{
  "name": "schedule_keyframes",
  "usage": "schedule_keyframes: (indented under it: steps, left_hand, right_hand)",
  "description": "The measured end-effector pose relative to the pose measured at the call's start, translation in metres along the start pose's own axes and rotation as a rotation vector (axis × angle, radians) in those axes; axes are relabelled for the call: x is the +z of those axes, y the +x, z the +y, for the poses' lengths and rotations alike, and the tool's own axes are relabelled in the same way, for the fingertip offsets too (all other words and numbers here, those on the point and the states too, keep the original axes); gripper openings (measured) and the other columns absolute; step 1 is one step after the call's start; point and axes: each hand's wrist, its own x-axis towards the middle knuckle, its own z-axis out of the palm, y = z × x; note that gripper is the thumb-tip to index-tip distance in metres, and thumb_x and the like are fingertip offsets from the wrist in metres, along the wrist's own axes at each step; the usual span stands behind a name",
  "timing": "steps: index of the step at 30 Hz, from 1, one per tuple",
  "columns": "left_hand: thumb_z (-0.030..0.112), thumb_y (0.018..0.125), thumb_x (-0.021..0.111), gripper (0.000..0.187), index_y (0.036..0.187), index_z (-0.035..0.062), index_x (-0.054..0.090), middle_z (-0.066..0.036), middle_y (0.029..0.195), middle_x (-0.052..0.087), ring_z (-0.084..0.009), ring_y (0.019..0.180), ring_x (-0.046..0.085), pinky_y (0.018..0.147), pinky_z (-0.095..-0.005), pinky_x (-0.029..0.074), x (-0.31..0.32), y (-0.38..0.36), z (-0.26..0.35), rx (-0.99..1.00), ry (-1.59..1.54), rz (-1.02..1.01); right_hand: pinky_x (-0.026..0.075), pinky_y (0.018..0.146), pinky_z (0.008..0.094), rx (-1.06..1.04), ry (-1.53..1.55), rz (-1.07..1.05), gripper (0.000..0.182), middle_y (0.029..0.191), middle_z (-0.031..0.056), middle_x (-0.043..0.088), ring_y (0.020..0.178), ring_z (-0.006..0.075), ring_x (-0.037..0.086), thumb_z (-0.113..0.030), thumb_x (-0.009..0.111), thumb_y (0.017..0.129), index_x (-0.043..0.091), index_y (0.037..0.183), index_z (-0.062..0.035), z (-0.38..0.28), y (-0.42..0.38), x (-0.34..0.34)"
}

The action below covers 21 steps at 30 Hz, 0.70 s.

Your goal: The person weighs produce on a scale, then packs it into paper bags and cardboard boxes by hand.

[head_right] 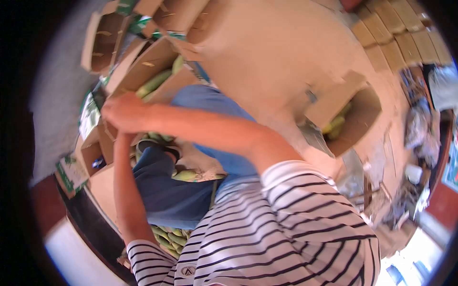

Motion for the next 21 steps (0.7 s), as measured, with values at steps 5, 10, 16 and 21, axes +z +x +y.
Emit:
schedule_keyframes:
  steps: [5, 10, 16, 21]
  left_hand:
    - [0.021, 0.077, 0.066, 0.028, 0.098, 0.0053, 0.055, -0.017, 0.086, 0.064, -0.0364, 0.085, 0.062, 0.071, -0.0465, 0.049, -0.019, 0.006, 0.028, -0.32, 0.008, -0.168]
    - [0.02, 0.078, 0.065, 0.028, 0.098, 0.0045, 0.054, -0.018, 0.09, 0.063, -0.0357, 0.085, 0.061, 0.071, -0.0465, 0.049, -0.013, 0.006, 0.022, -0.297, -0.051, -0.125]
    - [0.019, 0.08, 0.064, 0.021, 0.091, 0.0047, 0.054, -0.016, 0.086, 0.062, -0.0348, 0.081, 0.062, 0.069, -0.0453, 0.049, -0.015, 0.01, 0.026, -0.263, -0.034, -0.07]
    - [0.017, 0.078, 0.065, 0.018, 0.088, 0.007, 0.055, -0.011, 0.08, 0.062, -0.0307, 0.077, 0.062, 0.065, -0.0424, 0.048, -0.019, 0.031, 0.039, -0.15, 0.101, -0.065]
  right_hand:
    - [0.049, 0.075, 0.0428, 0.064, -0.35, -0.184, 0.016, 0.095, 0.0101, 0.061, 0.092, 0.0304, 0.059, -0.018, 0.055, 0.081, 0.061, 0.093, -0.0098, 0.063, 0.046, -0.037]
    - [0.044, 0.088, 0.0406, 0.12, -0.615, -0.453, 0.023, 0.111, 0.009, 0.059, 0.107, 0.0274, 0.053, -0.017, 0.061, 0.078, 0.063, 0.1, -0.0093, 0.133, 0.067, -0.013]
    - [0.049, 0.075, 0.0407, 0.173, -0.667, -0.741, 0.014, 0.097, 0.008, 0.067, 0.093, 0.0266, 0.063, -0.012, 0.058, 0.077, 0.068, 0.087, -0.011, 0.175, 0.067, 0.01]
    - [0.05, 0.07, 0.0421, 0.056, -0.653, -0.781, 0.015, 0.09, 0.0089, 0.068, 0.089, 0.029, 0.064, -0.021, 0.065, 0.075, 0.068, 0.086, -0.0117, 0.187, 0.055, -0.044]
